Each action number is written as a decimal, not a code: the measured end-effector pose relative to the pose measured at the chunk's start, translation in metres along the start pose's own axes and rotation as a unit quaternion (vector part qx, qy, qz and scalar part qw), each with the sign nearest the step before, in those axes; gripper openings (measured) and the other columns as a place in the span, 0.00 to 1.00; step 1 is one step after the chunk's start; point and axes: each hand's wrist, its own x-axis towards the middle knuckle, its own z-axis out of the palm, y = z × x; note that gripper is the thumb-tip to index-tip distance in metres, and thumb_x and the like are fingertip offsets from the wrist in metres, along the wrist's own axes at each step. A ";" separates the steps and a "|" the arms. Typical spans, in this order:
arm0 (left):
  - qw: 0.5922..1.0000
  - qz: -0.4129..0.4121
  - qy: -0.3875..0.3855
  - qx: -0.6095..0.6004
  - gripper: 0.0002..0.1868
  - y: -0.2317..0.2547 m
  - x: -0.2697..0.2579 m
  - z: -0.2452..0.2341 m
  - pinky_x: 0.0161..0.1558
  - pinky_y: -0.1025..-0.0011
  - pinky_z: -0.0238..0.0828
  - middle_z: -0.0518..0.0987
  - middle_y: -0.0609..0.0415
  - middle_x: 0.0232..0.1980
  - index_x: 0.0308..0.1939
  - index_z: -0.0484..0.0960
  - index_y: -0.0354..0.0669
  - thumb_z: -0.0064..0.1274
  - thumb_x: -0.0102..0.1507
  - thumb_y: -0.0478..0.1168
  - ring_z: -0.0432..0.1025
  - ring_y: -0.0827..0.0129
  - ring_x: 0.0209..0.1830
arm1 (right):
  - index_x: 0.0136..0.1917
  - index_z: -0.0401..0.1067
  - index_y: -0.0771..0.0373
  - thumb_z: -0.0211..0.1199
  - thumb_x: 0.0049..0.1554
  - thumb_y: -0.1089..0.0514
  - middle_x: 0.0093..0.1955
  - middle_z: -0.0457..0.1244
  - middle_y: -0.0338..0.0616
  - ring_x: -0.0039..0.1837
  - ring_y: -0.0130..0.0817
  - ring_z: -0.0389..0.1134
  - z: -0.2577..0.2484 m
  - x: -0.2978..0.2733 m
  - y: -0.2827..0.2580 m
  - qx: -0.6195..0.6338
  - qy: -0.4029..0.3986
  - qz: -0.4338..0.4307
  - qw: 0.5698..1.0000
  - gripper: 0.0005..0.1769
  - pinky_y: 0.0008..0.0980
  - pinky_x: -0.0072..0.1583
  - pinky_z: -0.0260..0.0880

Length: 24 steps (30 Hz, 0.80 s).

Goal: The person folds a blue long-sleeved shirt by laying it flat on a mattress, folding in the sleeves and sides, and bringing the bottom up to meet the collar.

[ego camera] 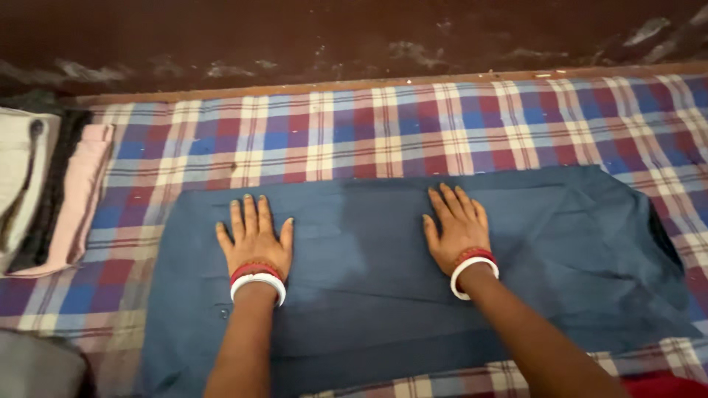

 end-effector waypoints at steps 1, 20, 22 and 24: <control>1.000 -0.013 0.003 0.000 0.39 -0.011 0.004 0.002 0.75 0.49 0.28 0.46 0.56 0.83 0.79 0.49 0.51 0.24 0.69 0.65 0.36 0.57 0.83 | 0.76 0.61 0.56 0.49 0.62 0.44 0.79 0.53 0.45 0.81 0.45 0.48 0.000 -0.001 0.000 0.000 0.000 0.001 1.000 0.31 0.48 0.77 0.42; 0.993 -0.106 -0.033 -0.026 0.44 -0.165 -0.003 0.026 0.75 0.50 0.38 0.45 0.50 0.84 0.79 0.50 0.45 0.34 0.66 0.66 0.38 0.57 0.83 | 0.77 0.60 0.53 0.47 0.63 0.44 0.80 0.52 0.44 0.82 0.44 0.47 0.007 -0.002 0.003 -0.011 -0.002 0.008 1.000 0.31 0.47 0.78 0.40; 0.991 -0.082 -0.051 -0.088 0.49 -0.183 -0.017 0.027 0.75 0.54 0.45 0.53 0.39 0.81 0.78 0.53 0.37 0.46 0.63 0.66 0.45 0.45 0.81 | 0.77 0.60 0.53 0.47 0.64 0.43 0.81 0.52 0.43 0.82 0.43 0.47 0.011 -0.009 0.008 -0.011 -0.005 0.007 1.000 0.31 0.47 0.79 0.40; 0.978 -0.118 -0.100 -0.137 0.50 -0.199 -0.025 0.022 0.75 0.55 0.49 0.56 0.37 0.80 0.79 0.52 0.38 0.49 0.62 0.65 0.51 0.44 0.78 | 0.77 0.59 0.53 0.46 0.64 0.43 0.81 0.52 0.42 0.83 0.42 0.47 0.015 -0.002 0.009 -0.009 0.003 0.002 1.000 0.31 0.46 0.79 0.40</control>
